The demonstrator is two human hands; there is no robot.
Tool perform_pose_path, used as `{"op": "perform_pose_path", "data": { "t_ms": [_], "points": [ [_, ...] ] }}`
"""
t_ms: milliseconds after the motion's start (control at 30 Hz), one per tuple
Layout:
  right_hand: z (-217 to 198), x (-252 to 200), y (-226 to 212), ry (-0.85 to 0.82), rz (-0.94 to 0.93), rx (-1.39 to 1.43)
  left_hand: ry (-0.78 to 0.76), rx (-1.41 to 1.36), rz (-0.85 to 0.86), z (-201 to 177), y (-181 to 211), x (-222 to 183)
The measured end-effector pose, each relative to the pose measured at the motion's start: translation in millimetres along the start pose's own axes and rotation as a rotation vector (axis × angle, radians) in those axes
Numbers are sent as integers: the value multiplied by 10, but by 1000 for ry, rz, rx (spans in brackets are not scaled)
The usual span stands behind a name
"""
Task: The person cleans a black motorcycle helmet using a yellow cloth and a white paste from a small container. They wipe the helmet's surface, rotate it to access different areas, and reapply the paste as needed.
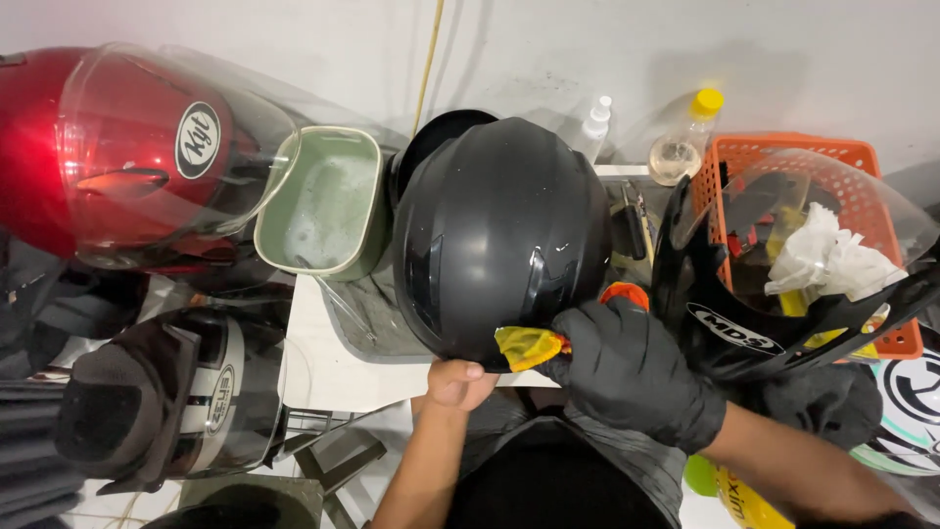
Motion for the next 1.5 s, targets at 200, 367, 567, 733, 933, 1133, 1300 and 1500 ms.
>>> {"op": "perform_pose_path", "data": {
  "t_ms": [200,367,567,733,933,1133,1300,1500],
  "points": [
    [257,-67,91,32,31,155,-20,52,61,-169,-28,3],
    [7,226,44,35,-212,618,-32,24,36,-103,-17,56],
    [334,180,149,-602,-25,1488,2,7,44,-259,-42,-5],
    [559,81,195,-745,164,1541,-52,-23,67,-69,-47,65],
    [608,-33,78,-904,116,1439,-36,-10,56,-109,-34,61],
    [639,-353,-196,-1293,63,1424,-60,-24,-18,244,-21,56],
    [748,-629,-164,-689,586,1719,12,-106,16,-87,-25,-90],
    [663,-758,-422,-974,6,1435,-119,-246,-13,42,50,-54]
  ]
}}
Point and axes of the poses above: each hand's wrist, its own x-axis towards the middle knuckle, its own z-axis out of the palm, y = z × x, the point moved 6 cm from there along x, towards the middle knuckle, and after that the axes turned 14 degrees about -x, right-handed, at the moved point
